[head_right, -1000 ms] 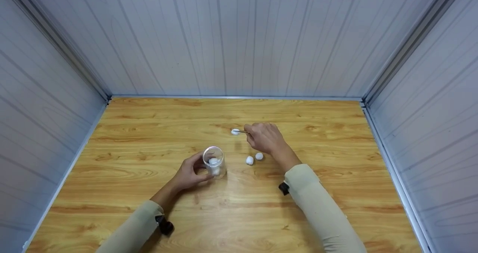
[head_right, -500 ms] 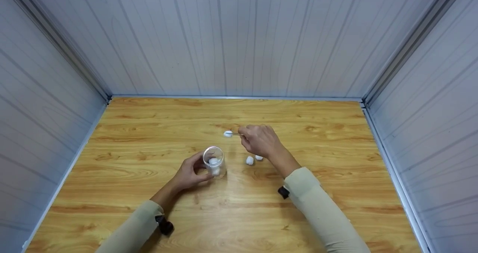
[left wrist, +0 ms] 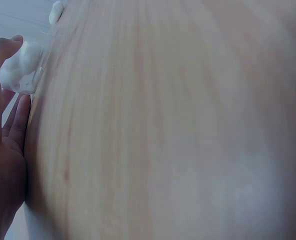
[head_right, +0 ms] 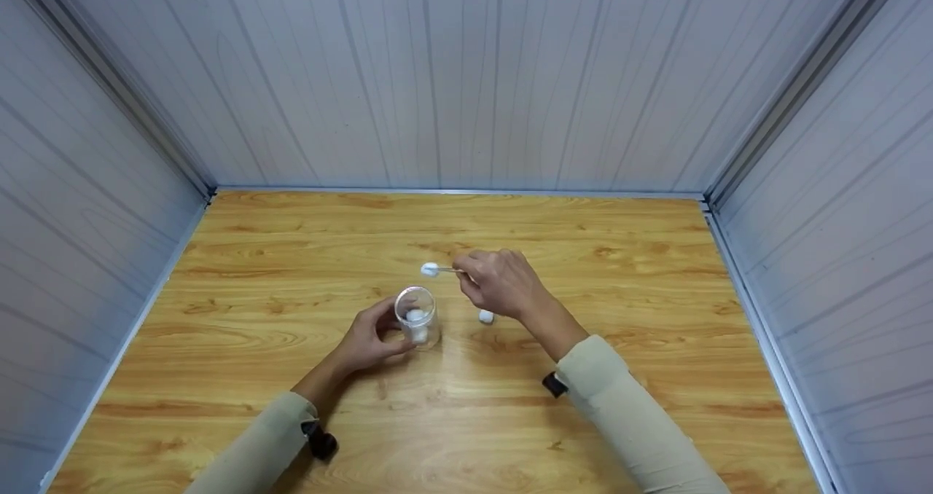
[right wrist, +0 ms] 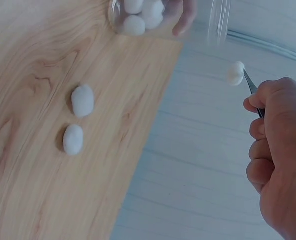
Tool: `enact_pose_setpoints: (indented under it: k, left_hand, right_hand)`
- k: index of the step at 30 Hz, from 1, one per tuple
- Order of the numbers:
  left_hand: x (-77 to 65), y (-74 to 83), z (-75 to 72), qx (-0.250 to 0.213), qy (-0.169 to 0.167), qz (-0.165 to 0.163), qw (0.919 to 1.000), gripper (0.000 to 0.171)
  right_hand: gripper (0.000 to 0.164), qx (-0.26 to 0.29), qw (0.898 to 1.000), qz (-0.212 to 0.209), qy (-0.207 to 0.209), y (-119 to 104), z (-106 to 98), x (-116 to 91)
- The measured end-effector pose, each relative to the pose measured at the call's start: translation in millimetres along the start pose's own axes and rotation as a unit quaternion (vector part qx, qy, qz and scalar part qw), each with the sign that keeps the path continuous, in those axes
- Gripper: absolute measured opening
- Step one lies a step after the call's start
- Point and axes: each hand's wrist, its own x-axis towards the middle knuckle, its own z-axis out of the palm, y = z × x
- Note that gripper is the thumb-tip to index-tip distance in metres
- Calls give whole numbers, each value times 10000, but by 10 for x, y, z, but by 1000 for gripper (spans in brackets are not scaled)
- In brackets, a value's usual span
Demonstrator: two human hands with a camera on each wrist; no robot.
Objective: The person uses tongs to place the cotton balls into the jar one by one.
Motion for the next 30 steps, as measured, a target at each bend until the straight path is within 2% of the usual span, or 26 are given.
enact_pose_setpoints:
  k: [11, 23, 30]
  left_hand:
    - [-2, -6, -15, -53, -5, 23, 10000, 69]
    - [-2, -14, -17, -82, -2, 34, 10000, 68]
    - [-2, -14, -17, -47, -43, 20, 10000, 68]
  right_hand:
    - [16, 170, 9989, -396, 166, -143, -24, 0]
    - [15, 307, 9976, -605, 103, -241, -61, -17]
    - [16, 420, 9974, -567, 114, -243, -50, -32]
